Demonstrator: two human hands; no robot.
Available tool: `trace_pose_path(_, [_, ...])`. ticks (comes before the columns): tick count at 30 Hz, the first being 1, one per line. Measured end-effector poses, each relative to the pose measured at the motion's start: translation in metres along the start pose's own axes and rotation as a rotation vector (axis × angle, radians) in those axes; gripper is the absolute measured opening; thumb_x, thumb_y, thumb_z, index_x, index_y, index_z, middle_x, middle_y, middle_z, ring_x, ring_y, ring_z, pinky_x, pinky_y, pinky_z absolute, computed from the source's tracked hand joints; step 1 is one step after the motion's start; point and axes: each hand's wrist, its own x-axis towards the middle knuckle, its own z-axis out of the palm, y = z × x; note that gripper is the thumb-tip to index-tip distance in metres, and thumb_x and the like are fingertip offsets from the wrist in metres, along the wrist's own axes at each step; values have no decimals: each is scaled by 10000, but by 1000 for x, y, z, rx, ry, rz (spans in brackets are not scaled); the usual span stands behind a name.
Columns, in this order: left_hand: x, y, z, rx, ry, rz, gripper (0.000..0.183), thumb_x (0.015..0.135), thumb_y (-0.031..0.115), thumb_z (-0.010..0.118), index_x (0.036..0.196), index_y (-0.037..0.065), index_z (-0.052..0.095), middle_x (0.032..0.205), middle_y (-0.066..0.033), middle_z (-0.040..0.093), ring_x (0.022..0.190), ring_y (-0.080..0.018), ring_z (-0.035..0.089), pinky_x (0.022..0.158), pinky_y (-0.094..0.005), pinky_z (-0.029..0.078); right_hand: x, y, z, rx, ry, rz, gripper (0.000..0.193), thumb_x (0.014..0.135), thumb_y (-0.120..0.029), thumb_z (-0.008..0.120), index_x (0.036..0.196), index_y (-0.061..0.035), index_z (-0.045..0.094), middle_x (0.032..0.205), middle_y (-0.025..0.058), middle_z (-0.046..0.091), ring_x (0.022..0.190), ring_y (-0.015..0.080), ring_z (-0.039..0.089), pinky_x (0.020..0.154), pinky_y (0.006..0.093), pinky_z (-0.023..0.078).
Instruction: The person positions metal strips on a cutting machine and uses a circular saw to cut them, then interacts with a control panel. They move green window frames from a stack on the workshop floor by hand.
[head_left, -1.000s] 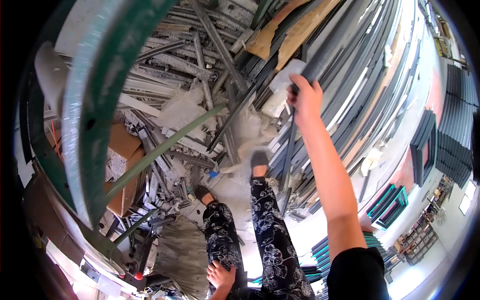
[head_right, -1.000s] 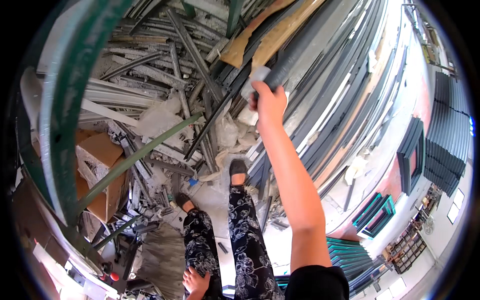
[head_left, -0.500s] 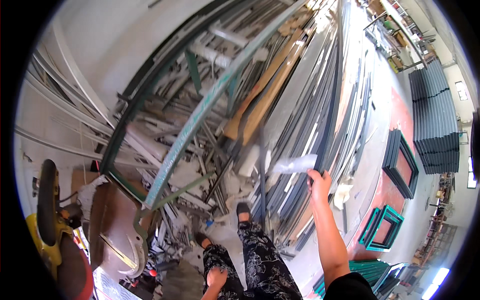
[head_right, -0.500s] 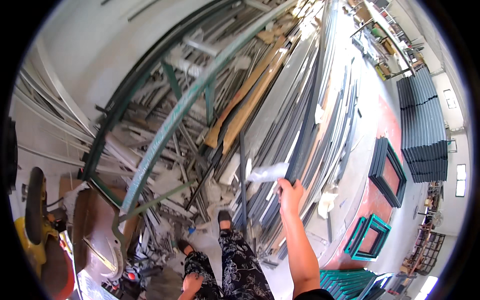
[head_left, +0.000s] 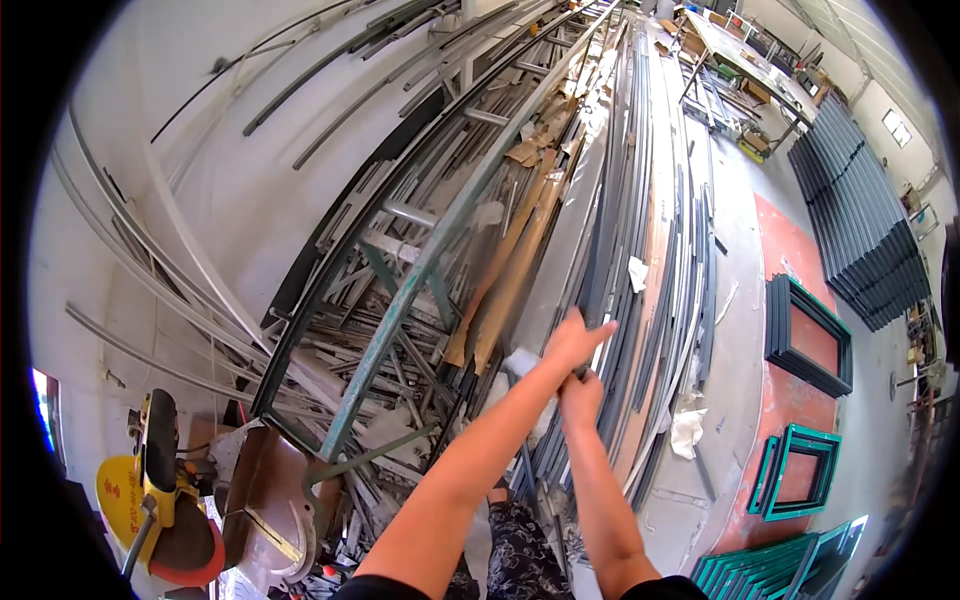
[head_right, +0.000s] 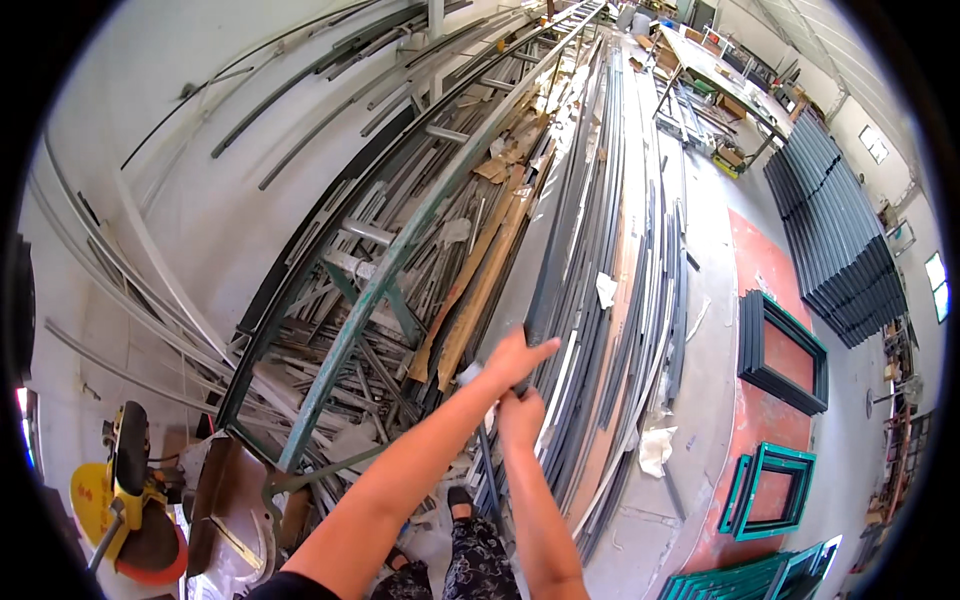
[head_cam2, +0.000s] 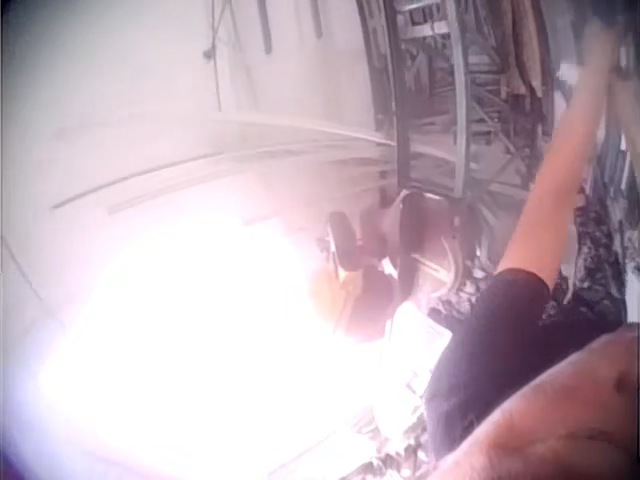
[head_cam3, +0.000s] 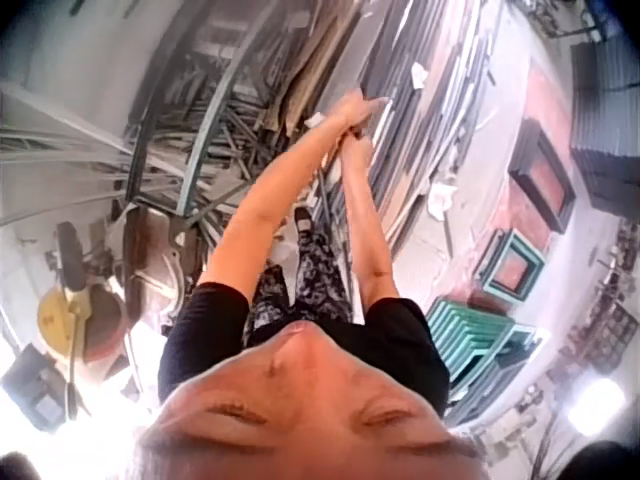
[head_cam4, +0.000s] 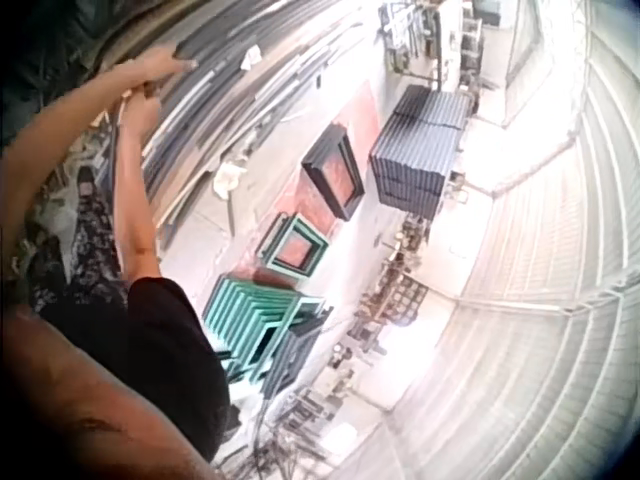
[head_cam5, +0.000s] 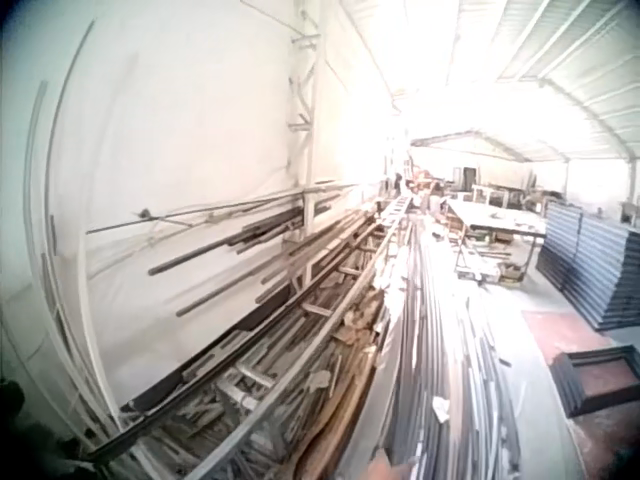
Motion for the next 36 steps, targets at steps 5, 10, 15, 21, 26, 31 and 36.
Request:
trace_pose_path(5, [57,-19,16,19,-4,-172,452,771,205,631,1091,-92,513,811,-216,673,662,-324,679,679,-436,550,-19,-1,13,-567,42,-169,401,808,-394,655,882,-2,621,806,217,674,794,420,648,679,486,479])
trace_pose_path(10, [40,-9,-37,-496,-165,-214,157,837,92,621,813,13,487,669,-77,525,480,-163,493,453,-323,443,-75,28,-39,-178,-506,-7,940,813,-481,743,1469,31,304,1149,174,635,1069,251,616,890,368,497])
trace_pose_path(15, [-6,45,-77,-816,-380,-203,153,895,92,611,823,53,482,652,-34,497,497,-123,449,438,-288,397,-116,144,-135,-151,-226,74,490,868,-284,706,1208,50,587,1017,168,698,946,221,675,835,324,515])
trace_pose_path(21, [19,26,-100,-799,-391,-287,196,907,135,613,769,64,494,652,-34,488,539,-117,464,462,-264,389,-176,142,-160,-13,-405,354,308,919,-137,633,1134,80,595,940,127,683,832,186,681,720,280,549])
trace_pose_path(26, [56,-42,-77,-539,-311,-309,244,870,108,614,675,49,480,567,-53,479,467,-166,473,462,-325,413,-209,103,-134,41,-439,443,316,967,-220,605,1154,35,596,934,96,674,853,145,650,737,283,506])
trace_pose_path(31, [47,-100,-87,-521,-221,-288,228,876,112,602,702,50,469,560,-57,484,454,-173,479,456,-333,410,-218,105,-142,29,-488,503,309,976,-200,586,1179,33,574,989,108,662,888,179,660,780,291,523])
trace_pose_path(36, [38,-66,-109,-676,-318,-273,220,897,125,605,726,81,475,595,-19,457,480,-123,435,444,-291,377,-217,122,-145,110,-397,464,288,972,-183,587,1155,38,567,1015,118,655,923,193,661,812,307,536])
